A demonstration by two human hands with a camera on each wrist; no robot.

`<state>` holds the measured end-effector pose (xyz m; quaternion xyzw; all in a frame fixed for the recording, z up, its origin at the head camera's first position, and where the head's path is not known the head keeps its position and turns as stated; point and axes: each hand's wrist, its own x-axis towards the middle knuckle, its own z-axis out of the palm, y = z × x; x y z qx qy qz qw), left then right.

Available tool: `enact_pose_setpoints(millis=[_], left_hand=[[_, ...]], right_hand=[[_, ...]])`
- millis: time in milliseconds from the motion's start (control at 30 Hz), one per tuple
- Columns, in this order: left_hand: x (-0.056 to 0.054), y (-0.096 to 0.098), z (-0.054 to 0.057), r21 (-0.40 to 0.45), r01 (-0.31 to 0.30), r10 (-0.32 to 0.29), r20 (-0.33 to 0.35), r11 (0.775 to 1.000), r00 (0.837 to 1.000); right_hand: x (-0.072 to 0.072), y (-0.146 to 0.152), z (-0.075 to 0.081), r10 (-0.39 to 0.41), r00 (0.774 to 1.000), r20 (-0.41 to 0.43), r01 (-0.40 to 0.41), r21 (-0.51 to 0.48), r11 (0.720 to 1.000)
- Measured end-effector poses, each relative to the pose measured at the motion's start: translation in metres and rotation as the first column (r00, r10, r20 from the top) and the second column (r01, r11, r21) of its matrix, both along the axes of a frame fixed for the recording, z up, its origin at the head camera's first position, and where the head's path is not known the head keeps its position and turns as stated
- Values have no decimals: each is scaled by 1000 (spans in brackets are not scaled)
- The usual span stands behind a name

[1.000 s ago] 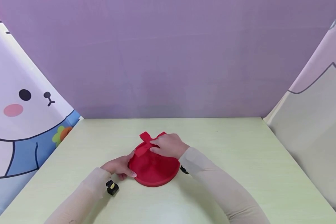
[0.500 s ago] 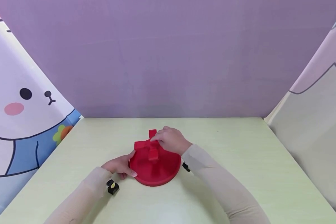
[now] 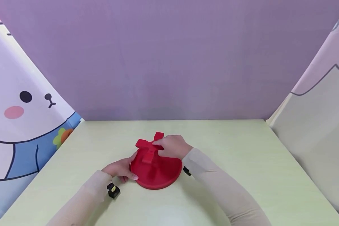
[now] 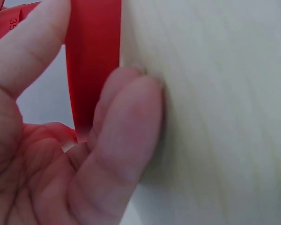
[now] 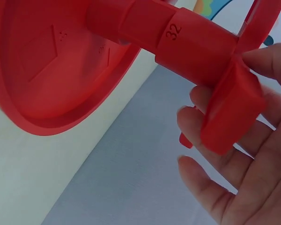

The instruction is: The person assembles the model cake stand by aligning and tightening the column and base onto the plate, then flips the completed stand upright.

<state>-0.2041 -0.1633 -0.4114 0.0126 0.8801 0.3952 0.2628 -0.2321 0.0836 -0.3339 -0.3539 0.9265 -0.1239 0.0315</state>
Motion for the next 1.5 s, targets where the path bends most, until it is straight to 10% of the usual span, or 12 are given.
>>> enact_pose_setpoints(millis=[467, 733, 1033, 1500], left_hand=[[-3, -1, 1, 12, 15, -16, 9, 1000, 1000], [-3, 1, 5, -14, 17, -16, 13, 1000, 1000], [-2, 1, 3, -34, 12, -12, 13, 999, 1000], [-1, -1, 0, -27, 17, -17, 6, 999, 1000]], right_hand=[[7, -5, 0, -32, 999, -35, 33, 4, 999], [-6, 5, -3, 142, 952, -271, -151, -12, 988], [-15, 10, -2, 151, 988, -44, -155, -93, 984], [-3, 5, -12, 88, 984, -152, -102, -86, 991]])
